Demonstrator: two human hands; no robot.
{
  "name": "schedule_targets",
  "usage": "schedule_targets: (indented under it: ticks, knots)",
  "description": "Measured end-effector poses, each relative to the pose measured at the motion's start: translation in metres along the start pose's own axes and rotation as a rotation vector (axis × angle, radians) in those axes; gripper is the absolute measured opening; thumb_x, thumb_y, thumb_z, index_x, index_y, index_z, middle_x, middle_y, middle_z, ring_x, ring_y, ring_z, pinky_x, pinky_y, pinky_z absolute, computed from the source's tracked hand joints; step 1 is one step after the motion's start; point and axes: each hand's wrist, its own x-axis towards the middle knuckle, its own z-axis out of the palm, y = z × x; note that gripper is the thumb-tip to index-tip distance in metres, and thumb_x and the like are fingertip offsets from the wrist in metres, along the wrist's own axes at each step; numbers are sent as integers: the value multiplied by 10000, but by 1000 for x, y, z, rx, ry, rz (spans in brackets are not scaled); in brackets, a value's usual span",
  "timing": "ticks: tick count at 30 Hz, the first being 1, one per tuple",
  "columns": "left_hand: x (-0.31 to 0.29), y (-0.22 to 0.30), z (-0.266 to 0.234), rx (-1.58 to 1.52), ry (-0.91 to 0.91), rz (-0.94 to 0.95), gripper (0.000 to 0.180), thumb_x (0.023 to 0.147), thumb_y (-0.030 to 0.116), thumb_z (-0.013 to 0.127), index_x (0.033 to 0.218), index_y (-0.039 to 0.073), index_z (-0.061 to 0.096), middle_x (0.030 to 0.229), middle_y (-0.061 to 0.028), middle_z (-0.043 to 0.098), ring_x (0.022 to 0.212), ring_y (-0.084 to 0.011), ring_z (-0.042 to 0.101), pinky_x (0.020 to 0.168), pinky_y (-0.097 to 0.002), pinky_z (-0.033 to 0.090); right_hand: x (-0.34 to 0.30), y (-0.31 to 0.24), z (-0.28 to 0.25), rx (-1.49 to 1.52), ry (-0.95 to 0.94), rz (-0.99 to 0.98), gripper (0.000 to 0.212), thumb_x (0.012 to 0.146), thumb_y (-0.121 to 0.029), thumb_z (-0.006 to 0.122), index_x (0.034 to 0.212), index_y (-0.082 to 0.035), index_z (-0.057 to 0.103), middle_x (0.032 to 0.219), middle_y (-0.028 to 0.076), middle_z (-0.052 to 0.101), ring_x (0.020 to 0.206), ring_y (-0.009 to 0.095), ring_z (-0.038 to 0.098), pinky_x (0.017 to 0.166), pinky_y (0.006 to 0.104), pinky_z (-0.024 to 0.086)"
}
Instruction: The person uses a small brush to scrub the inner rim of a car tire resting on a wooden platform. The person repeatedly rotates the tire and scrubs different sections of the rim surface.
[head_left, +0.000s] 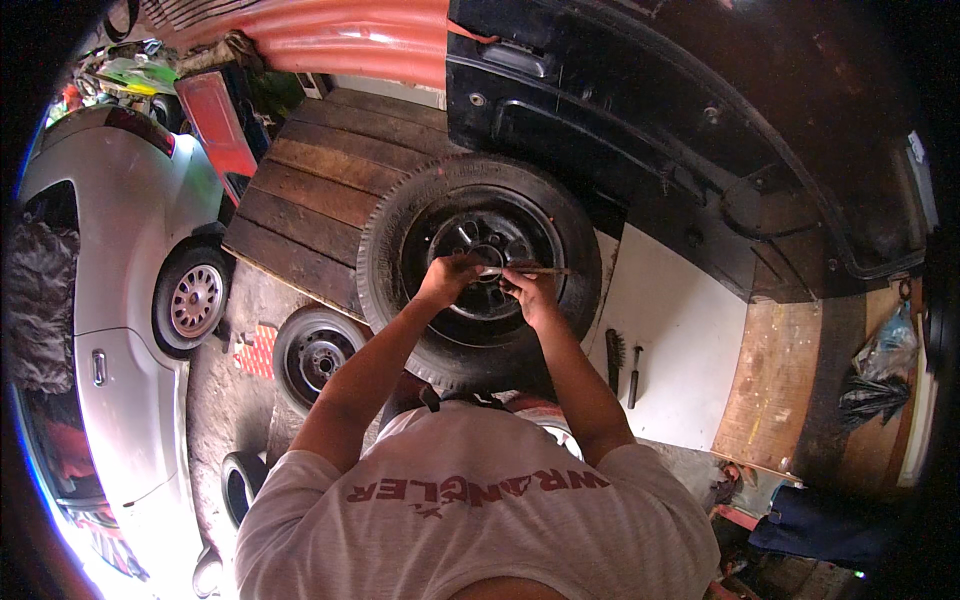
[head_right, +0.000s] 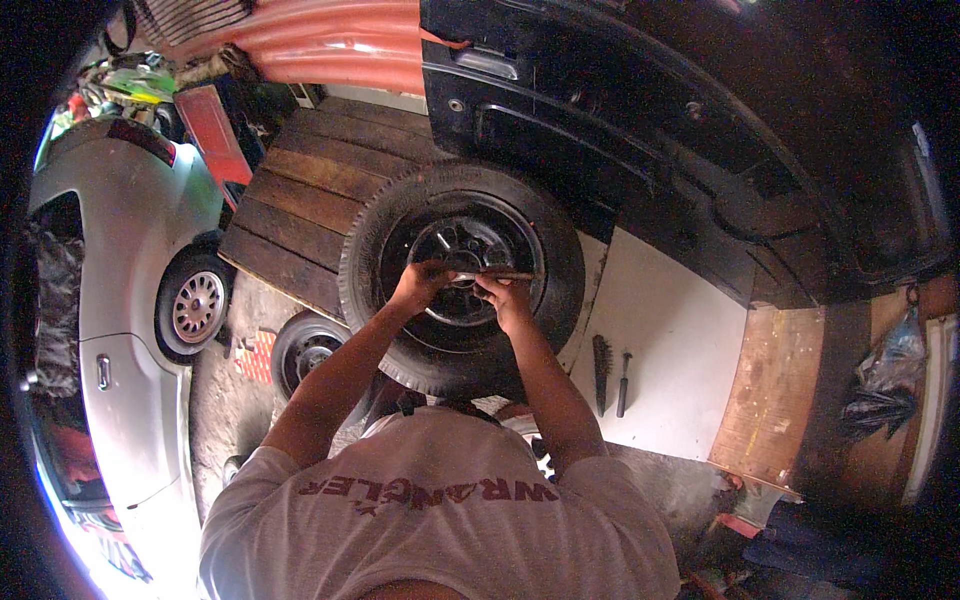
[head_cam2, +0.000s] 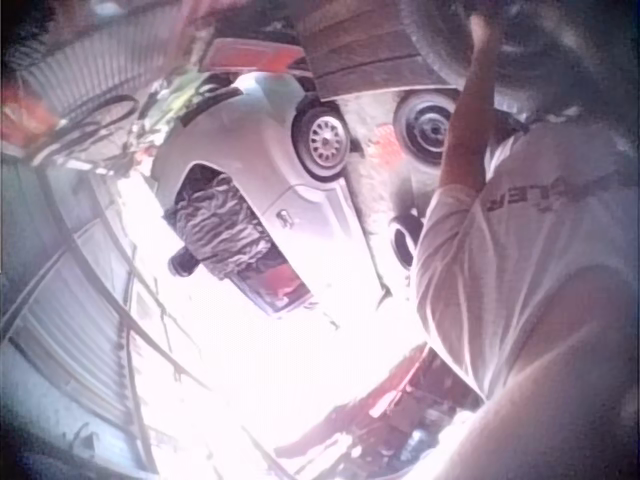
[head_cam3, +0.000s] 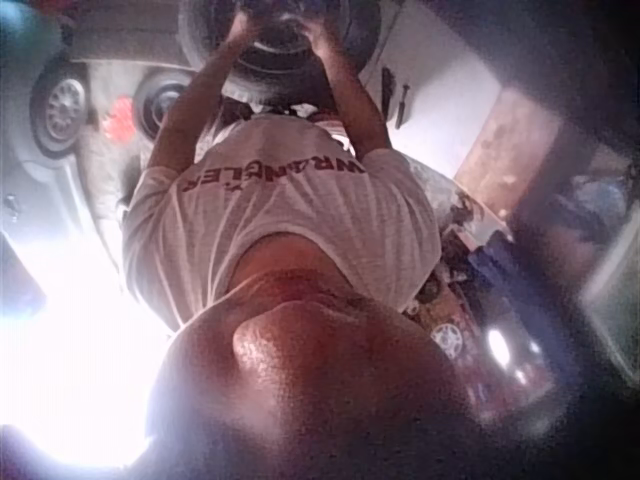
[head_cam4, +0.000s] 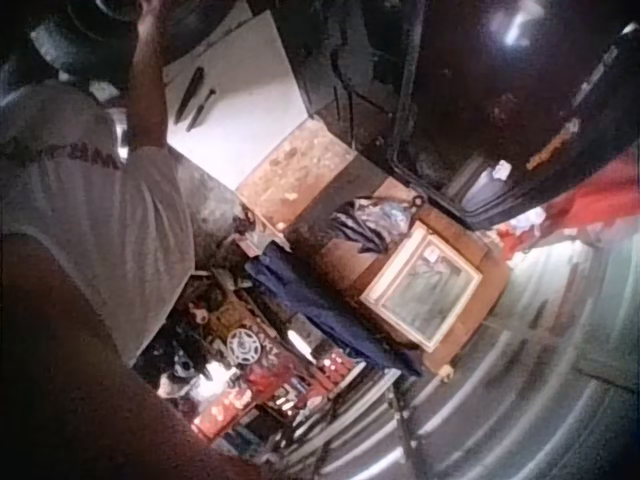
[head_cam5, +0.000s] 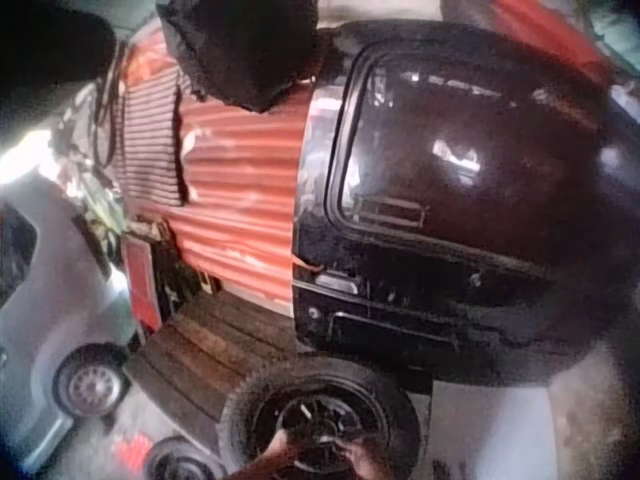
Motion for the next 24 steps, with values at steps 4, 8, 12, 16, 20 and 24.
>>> schedule_targets:
  ticks: [4, 8, 12, 16, 20, 24]
  knots:
    - [1, -2, -3, -74, -55, -38, 302, 886, 283, 678, 1008, 7, 697, 821, -79, 701, 788, -137, 630, 759, -301, 483, 2, 2, -2, -15, -43, -32, 127, 815, -63, 738, 914, -48, 659, 903, 78, 669, 850, 204, 642, 773, 376, 512]
    - [6, -10, -1, -22, -45, -17, 303, 889, 247, 672, 1055, -6, 685, 804, -84, 689, 744, -135, 618, 728, -294, 490, 3, 5, 1, 37, -29, -65, 124, 813, -66, 740, 893, -16, 659, 849, 84, 680, 743, 183, 650, 701, 318, 543]
    - [11, -11, 5, -36, -15, 19, 300, 886, 240, 669, 1053, -9, 685, 810, -115, 681, 756, -174, 634, 735, -315, 495, 2, 4, -3, 39, -48, -49, 113, 832, -60, 722, 918, -48, 650, 903, 79, 671, 839, 206, 647, 767, 368, 523]
    - [12, -22, 7, -6, -23, 54, 310, 888, 279, 661, 1029, 4, 688, 895, -160, 682, 836, -251, 659, 774, -353, 492, 3, 0, -1, -15, -76, 22, 106, 845, -74, 710, 917, -50, 636, 901, 82, 670, 832, 218, 652, 766, 371, 523]
    - [12, -13, 7, 70, -58, 38, 339, 888, 320, 661, 1029, 14, 688, 941, -152, 693, 896, -255, 663, 823, -357, 481, 5, 2, 1, -3, -68, 53, 103, 854, -94, 707, 913, -48, 635, 903, 90, 669, 822, 229, 654, 752, 376, 528]
    - [12, -4, 1, 218, -56, -11, 370, 889, 347, 652, 1057, 18, 675, 1017, -172, 675, 965, -306, 650, 878, -376, 473, 13, 11, 6, -18, -60, 11, 116, 848, -72, 704, 931, -36, 631, 911, 101, 668, 843, 241, 659, 787, 398, 542]
